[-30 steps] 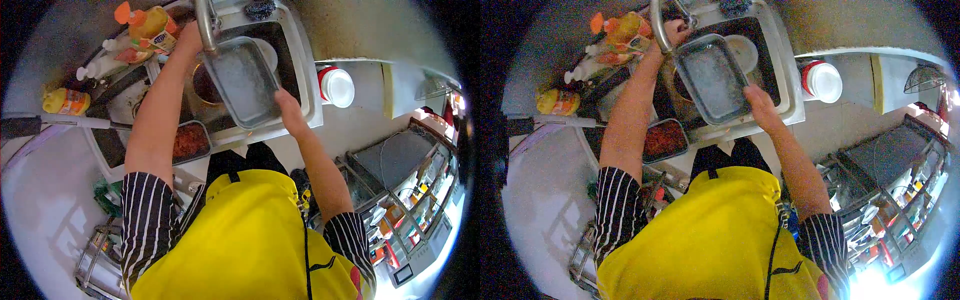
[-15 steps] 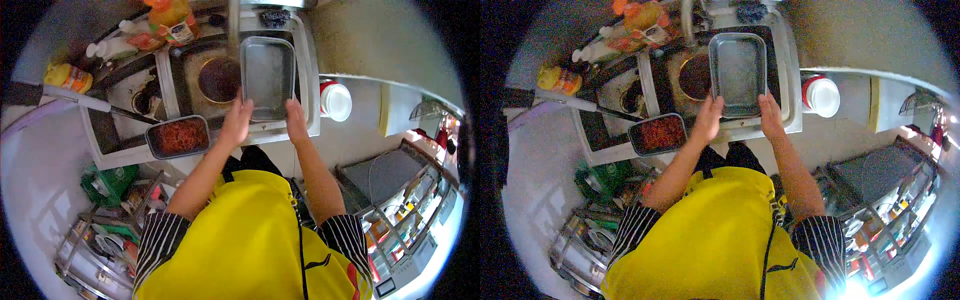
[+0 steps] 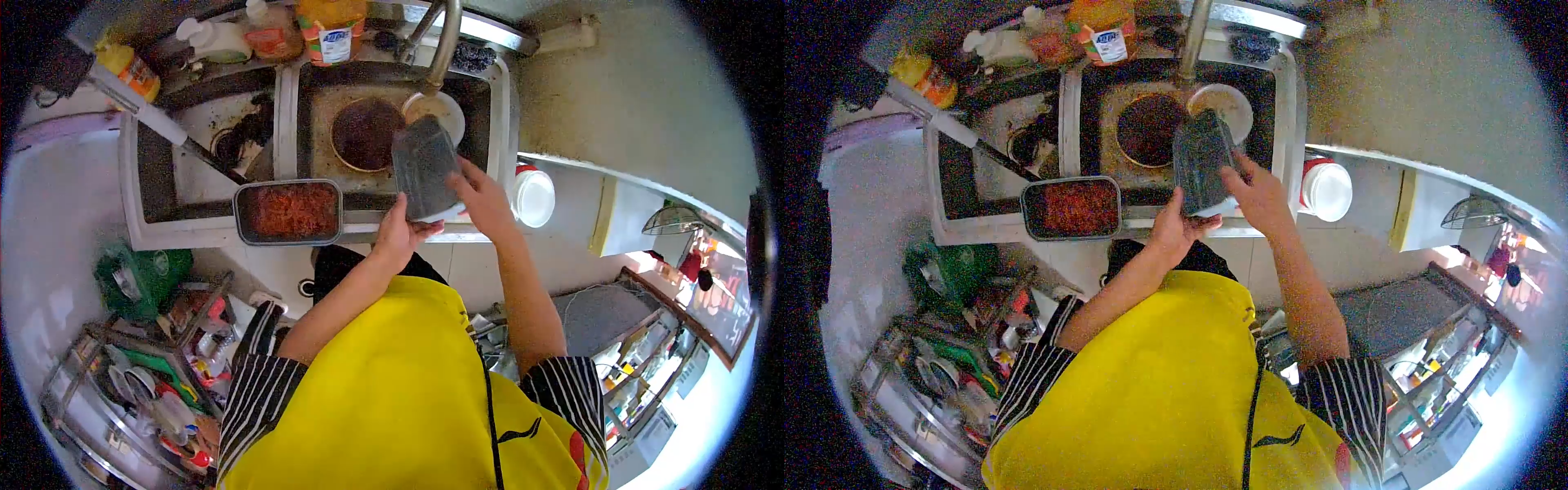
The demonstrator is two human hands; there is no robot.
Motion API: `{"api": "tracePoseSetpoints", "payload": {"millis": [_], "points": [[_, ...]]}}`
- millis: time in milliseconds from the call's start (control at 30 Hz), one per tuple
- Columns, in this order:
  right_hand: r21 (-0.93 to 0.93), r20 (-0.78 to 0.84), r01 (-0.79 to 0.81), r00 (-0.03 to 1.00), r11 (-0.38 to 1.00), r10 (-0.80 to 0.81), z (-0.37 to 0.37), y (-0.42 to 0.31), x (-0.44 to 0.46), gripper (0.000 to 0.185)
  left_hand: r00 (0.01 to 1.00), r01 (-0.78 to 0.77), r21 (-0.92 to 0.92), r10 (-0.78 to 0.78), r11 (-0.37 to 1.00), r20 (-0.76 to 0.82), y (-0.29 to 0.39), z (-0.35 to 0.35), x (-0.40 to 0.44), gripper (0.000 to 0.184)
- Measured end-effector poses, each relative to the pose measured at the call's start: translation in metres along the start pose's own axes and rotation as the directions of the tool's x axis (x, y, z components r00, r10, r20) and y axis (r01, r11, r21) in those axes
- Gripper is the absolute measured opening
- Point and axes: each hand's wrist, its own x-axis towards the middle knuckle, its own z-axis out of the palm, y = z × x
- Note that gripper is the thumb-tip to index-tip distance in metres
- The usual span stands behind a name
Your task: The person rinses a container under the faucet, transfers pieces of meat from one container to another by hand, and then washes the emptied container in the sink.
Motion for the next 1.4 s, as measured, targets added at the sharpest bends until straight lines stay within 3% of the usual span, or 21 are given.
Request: {"api": "tracePoseSetpoints", "payload": {"millis": [100, 167, 200, 233, 267, 367, 500, 567, 633, 733, 800, 833, 967, 1000, 1033, 1067, 1167, 1200, 1233, 1300, 1400], "points": [[-0.496, 0.002, 0.088, 0.995, 0.864, -0.100, 0.009, -0.076, 0.014, 0.051, 0.993, 0.121, -0.314, -0.120, 0.942, 0.021, -0.003, -0.002, 0.007, 0.055], [-0.699, -0.012, 0.135, 0.980, 0.702, -0.201, 0.031, -0.092, 0.022, 0.053, 0.984, 0.130, -0.457, -0.056, 0.880, 0.172, -0.003, -0.008, 0.015, 0.053], [-0.729, 0.010, 0.124, 0.985, 0.673, -0.171, 0.038, -0.102, 0.021, 0.052, 0.970, 0.144, -0.522, -0.016, 0.841, 0.241, -0.002, -0.010, 0.018, 0.052], [-0.759, 0.031, 0.115, 0.989, 0.641, -0.142, 0.042, -0.117, 0.020, 0.051, 0.994, 0.087, -0.512, -0.040, 0.855, 0.102, 0.004, 0.003, 0.013, 0.048], [-0.789, 0.049, 0.110, 0.992, 0.605, -0.117, 0.044, -0.127, 0.021, 0.050, 0.992, 0.108, -0.536, -0.052, 0.838, 0.119, 0.003, 0.008, 0.014, 0.047], [-0.793, 0.020, 0.112, 0.987, 0.599, -0.157, 0.040, -0.121, 0.023, 0.050, 0.973, 0.159, -0.508, -0.048, 0.847, 0.225, -0.004, 0.010, 0.009, 0.042], [-0.824, 0.040, 0.180, 0.964, 0.538, -0.263, 0.050, -0.143, 0.004, 0.051, 0.993, 0.036, -0.630, 0.042, 0.776, 0.107, 0.008, 0.021, -0.007, 0.042], [-0.779, 0.043, 0.169, 0.975, 0.604, -0.217, 0.044, -0.138, 0.006, 0.051, 0.973, 0.140, -0.625, 0.012, 0.768, 0.232, -0.004, 0.008, 0.001, 0.042], [-0.799, 0.031, 0.110, 0.989, 0.591, -0.143, 0.033, -0.134, 0.006, 0.051, 0.930, 0.217, -0.545, -0.003, 0.810, 0.367, -0.015, 0.000, 0.017, 0.045], [-0.760, -0.007, 0.105, 0.986, 0.641, -0.169, 0.032, -0.132, -0.014, 0.054, 0.979, 0.173, -0.583, -0.073, 0.794, 0.192, -0.021, 0.009, 0.013, 0.049], [-0.699, -0.032, 0.082, 0.989, 0.711, -0.146, 0.018, -0.112, -0.005, 0.055, 0.970, 0.186, -0.487, -0.083, 0.853, 0.227, -0.022, -0.005, 0.018, 0.054], [-0.619, 0.025, 0.039, 0.999, 0.785, -0.029, 0.010, -0.100, 0.001, 0.055, 0.963, 0.212, -0.411, -0.119, 0.887, 0.240, -0.016, -0.006, 0.012, 0.055], [-0.529, -0.054, 0.139, 0.979, 0.837, -0.196, 0.004, -0.068, -0.024, 0.053, 0.939, 0.279, -0.152, -0.236, 0.948, 0.251, -0.005, -0.013, -0.012, 0.064], [-0.334, -0.011, -0.002, 1.000, 0.942, -0.002, -0.001, -0.069, -0.025, 0.048, 0.929, 0.287, -0.093, -0.253, 0.953, 0.271, 0.003, -0.016, -0.019, 0.065], [-0.243, -0.008, -0.026, 1.000, 0.970, 0.025, -0.005, -0.058, -0.025, 0.050, 0.964, 0.223, 0.031, -0.225, 0.974, 0.142, 0.009, -0.022, -0.027, 0.063], [-0.150, -0.001, -0.051, 0.999, 0.987, 0.051, -0.008, -0.042, -0.025, 0.052, 0.991, 0.028, 0.241, -0.059, 0.970, 0.122, 0.015, -0.034, -0.039, 0.056], [0.041, -0.067, 0.094, 0.994, 0.995, -0.091, -0.010, 0.005, -0.033, 0.052, 0.891, -0.389, 0.702, 0.439, 0.597, 0.120, 0.074, -0.050, -0.112, 0.036], [0.053, -0.084, 0.105, 0.991, 0.993, -0.100, -0.008, 0.019, -0.037, 0.052, 0.734, -0.442, 0.853, 0.658, 0.276, 0.167, 0.100, -0.057, -0.136, 0.034], [0.063, -0.104, 0.118, 0.988, 0.991, -0.111, -0.006, 0.032, -0.038, 0.053, 0.597, -0.457, 0.879, 0.779, 0.133, 0.192, 0.124, -0.073, -0.148, 0.036], [0.041, -0.118, 0.021, 0.993, 0.999, -0.016, -0.001, 0.038, -0.044, 0.054, 0.340, -0.267, 0.956, 0.917, -0.119, 0.209, 0.166, -0.104, -0.160, 0.045], [0.077, -0.203, 0.050, 0.979, 0.996, -0.033, 0.012, 0.049, -0.054, 0.056, 0.470, 0.041, 0.989, 0.877, -0.139, 0.103, 0.207, -0.153, -0.152, 0.058]]}}
